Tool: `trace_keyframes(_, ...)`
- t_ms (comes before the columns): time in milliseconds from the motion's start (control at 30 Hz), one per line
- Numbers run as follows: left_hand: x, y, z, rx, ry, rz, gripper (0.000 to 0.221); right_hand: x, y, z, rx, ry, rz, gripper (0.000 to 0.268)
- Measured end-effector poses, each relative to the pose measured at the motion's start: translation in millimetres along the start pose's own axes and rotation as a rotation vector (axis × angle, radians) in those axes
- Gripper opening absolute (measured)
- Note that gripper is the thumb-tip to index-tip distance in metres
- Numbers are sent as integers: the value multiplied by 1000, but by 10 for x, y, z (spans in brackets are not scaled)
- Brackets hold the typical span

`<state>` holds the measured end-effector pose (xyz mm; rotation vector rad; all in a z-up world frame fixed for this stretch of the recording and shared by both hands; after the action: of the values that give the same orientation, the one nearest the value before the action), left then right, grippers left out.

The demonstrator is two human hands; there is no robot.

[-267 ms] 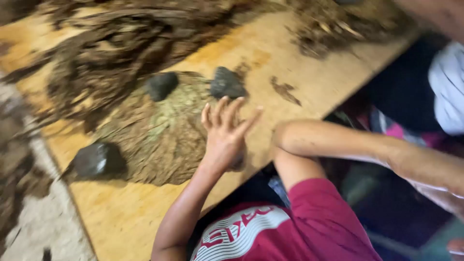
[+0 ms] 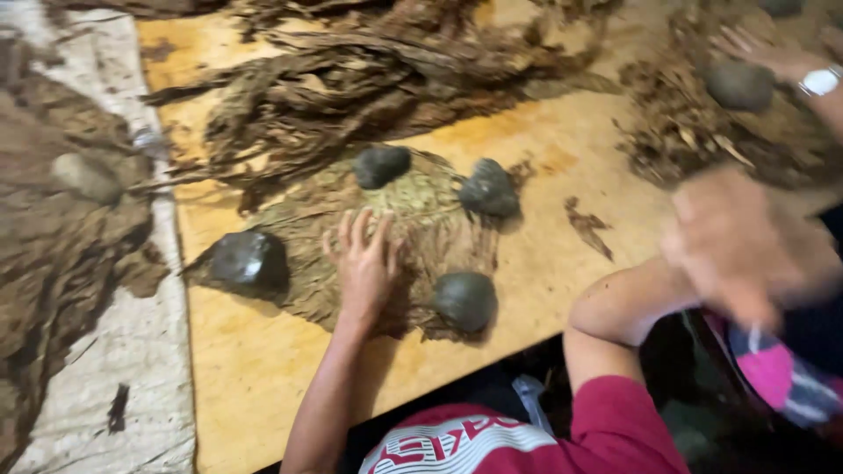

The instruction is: Spreading out dried tobacco leaves on a wooden table and placing stones on them to keep them flat.

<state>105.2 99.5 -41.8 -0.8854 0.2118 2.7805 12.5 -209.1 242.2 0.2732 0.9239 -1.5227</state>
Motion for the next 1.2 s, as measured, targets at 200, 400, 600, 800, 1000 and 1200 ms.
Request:
trace_keyframes(200,249,-434,-668,-85,-506,209,65,19,1982,175,-58,794,-269,17)
trace_keyframes(400,155,-420,-522,2,-582,249,63,-25,3886,-307,36,525,-899,18)
trace_keyframes(600,134,-418,-499,52,-666,278,64,-243,4612,-1117,45,184,-1034,17)
trace_keyframes(800,167,-419,-506,57,-732,272,66,-334,4797,-1869,-43,-311,-1215,46)
trace_keyframes(1000,213,-384,-487,-34,-418,208,54,-468,4812,-1376,-111,220,-967,22)
trace_keyframes(1200,136,-388,-341,-4,-392,242,53,147,5407,-964,1018,73,-953,57)
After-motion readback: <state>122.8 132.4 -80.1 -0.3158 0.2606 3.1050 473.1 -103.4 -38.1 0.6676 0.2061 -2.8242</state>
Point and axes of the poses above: each hand's wrist, its own x-axis away from the middle knuckle, its own z-axis out of the back of the hand, y = z × x, the point moved 8 cm from there along -x, towards the middle knuckle, and after that the axes turned 15 degrees about -x, right-handed, at the moved point
